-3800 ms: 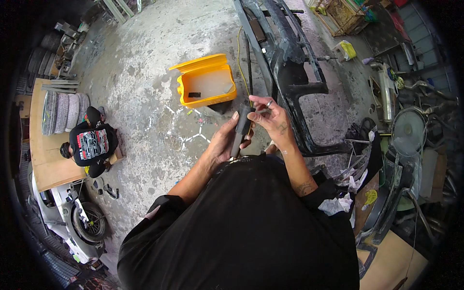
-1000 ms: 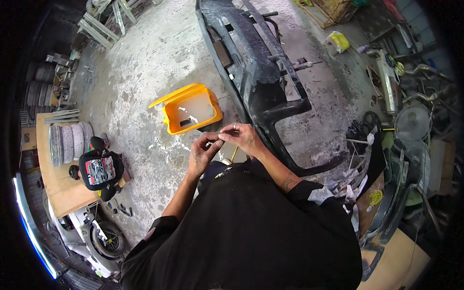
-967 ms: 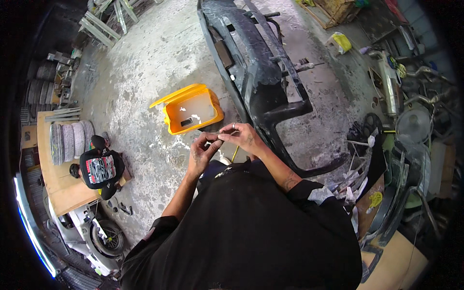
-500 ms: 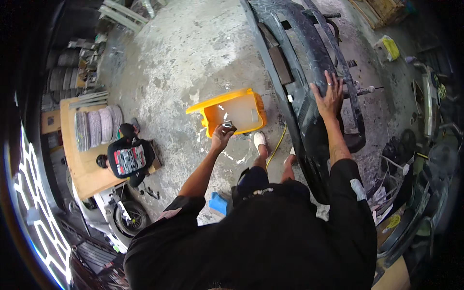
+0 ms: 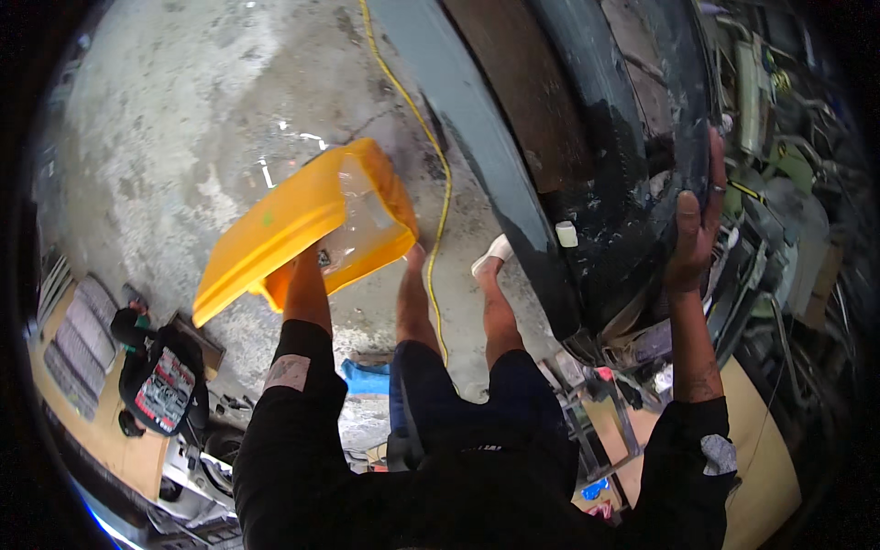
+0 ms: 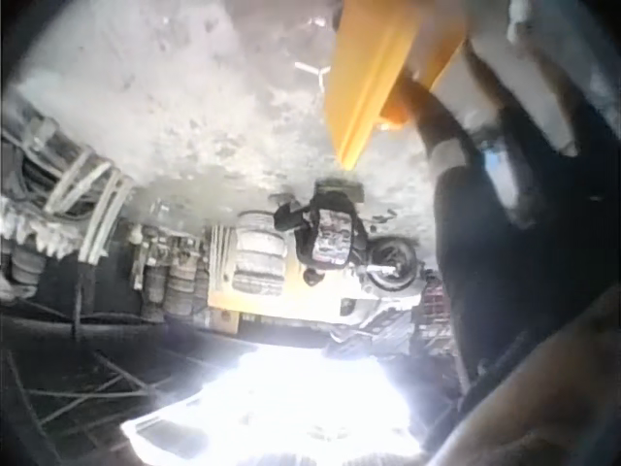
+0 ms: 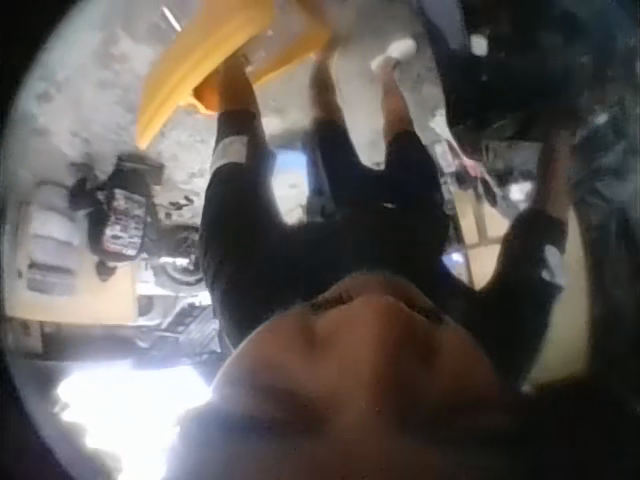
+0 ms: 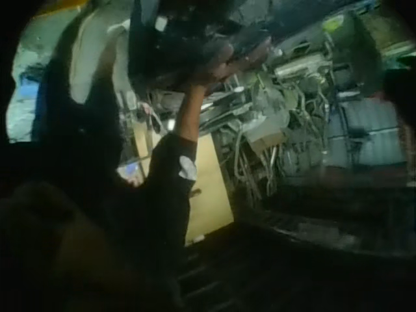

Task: The person repeatedly wipes a large black carbon-fiber automotive part with a small black sponge, dipping the sponge into a yellow tub of water between passes. The person rotates the part to reach different edges and surfaces, continuing the wiping motion across the piece.

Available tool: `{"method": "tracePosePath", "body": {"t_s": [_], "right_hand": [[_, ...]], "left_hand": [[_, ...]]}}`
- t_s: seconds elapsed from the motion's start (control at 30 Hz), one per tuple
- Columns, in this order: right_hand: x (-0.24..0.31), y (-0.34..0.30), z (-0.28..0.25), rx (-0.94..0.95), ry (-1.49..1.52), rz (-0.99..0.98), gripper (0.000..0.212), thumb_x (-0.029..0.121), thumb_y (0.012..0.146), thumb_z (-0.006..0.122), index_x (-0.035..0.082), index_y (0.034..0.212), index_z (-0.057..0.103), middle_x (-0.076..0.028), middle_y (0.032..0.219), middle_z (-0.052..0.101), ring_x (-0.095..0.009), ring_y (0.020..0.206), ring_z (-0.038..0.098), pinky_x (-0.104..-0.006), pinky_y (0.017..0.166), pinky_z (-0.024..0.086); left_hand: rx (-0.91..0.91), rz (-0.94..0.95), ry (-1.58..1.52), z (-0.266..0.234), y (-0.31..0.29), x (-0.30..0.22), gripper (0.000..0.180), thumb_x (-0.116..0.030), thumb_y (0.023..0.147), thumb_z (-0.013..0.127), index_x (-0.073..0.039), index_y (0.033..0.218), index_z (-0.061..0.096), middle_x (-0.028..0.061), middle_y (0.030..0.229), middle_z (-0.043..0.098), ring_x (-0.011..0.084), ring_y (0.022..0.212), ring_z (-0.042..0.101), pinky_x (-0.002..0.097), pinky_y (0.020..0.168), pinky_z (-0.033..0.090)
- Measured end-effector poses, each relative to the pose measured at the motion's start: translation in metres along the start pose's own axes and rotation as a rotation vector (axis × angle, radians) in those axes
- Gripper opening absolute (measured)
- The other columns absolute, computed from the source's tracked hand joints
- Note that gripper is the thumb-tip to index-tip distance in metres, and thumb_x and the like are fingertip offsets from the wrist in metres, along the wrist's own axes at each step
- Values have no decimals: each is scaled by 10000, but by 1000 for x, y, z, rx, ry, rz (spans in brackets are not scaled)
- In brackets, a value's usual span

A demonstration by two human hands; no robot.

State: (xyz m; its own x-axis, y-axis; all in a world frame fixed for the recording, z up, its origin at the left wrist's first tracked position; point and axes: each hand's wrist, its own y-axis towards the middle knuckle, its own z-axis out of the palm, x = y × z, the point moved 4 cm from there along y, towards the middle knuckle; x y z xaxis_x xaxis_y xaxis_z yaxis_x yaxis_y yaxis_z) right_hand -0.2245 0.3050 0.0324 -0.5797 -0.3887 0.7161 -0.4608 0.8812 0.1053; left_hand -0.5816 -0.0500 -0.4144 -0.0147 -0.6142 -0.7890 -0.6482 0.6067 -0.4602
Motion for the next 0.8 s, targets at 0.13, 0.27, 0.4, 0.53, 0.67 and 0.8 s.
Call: {"method": "tracePosePath", "body": {"t_s": [0.13, 0.27, 0.4, 0.53, 0.67, 0.8], "right_hand": [[3, -3, 5, -26, -142, -15, 680, 346, 1014, 519, -3, 1577, 367, -175, 1610, 408, -291, 1484, 369, -423, 1237, 229], [-5, 4, 4, -16, -230, -269, 679, 285, 970, 650, 6, 1544, 418, -181, 1580, 444, -324, 1459, 405, -461, 1235, 244], [-2, 3, -16, -99, -287, -377, 688, 239, 938, 748, 13, 1519, 457, -185, 1557, 472, -349, 1441, 431, -490, 1234, 255], [-12, -2, -41, -48, -230, -184, 787, 519, 948, 684, 77, 1548, 433, -216, 1583, 417, -454, 1491, 313, -574, 1232, 199], [-39, -44, -58, 42, 100, -404, 652, 386, 1002, 652, 95, 1550, 452, -164, 1547, 481, -353, 1472, 403, -430, 1221, 312], [-82, -111, -154, 455, 8, -499, 721, 427, 864, 803, 155, 1473, 529, -92, 1542, 483, -341, 1369, 513, -471, 1156, 404]], "left_hand": [[14, -28, -96, -3, -1, -7, 210, -157, 923, 760, -22, 1066, 684, 50, 932, 678, 184, 856, 626, 324, 777, 500], [15, -68, -190, -54, -57, -59, 232, -176, 943, 754, -22, 1092, 668, 26, 947, 668, 158, 862, 615, 300, 759, 491], [120, 274, -164, -61, -147, -178, 155, -59, 977, 694, -21, 1109, 623, 89, 1148, 619, 197, 1030, 627, 309, 927, 504], [459, 462, 5, 21, -281, -394, 255, 97, 848, 708, 0, 1080, 669, 155, 1162, 620, 280, 1072, 641, 383, 908, 566], [583, 864, 467, 148, -397, -490, 352, -43, 817, 781, -45, 1162, 708, 144, 1157, 642, 342, 1091, 629, 406, 906, 544], [351, 912, 514, 198, -432, -504, 264, -48, 840, 781, -15, 1083, 685, 137, 1042, 630, 336, 980, 653, 425, 825, 552]]}}
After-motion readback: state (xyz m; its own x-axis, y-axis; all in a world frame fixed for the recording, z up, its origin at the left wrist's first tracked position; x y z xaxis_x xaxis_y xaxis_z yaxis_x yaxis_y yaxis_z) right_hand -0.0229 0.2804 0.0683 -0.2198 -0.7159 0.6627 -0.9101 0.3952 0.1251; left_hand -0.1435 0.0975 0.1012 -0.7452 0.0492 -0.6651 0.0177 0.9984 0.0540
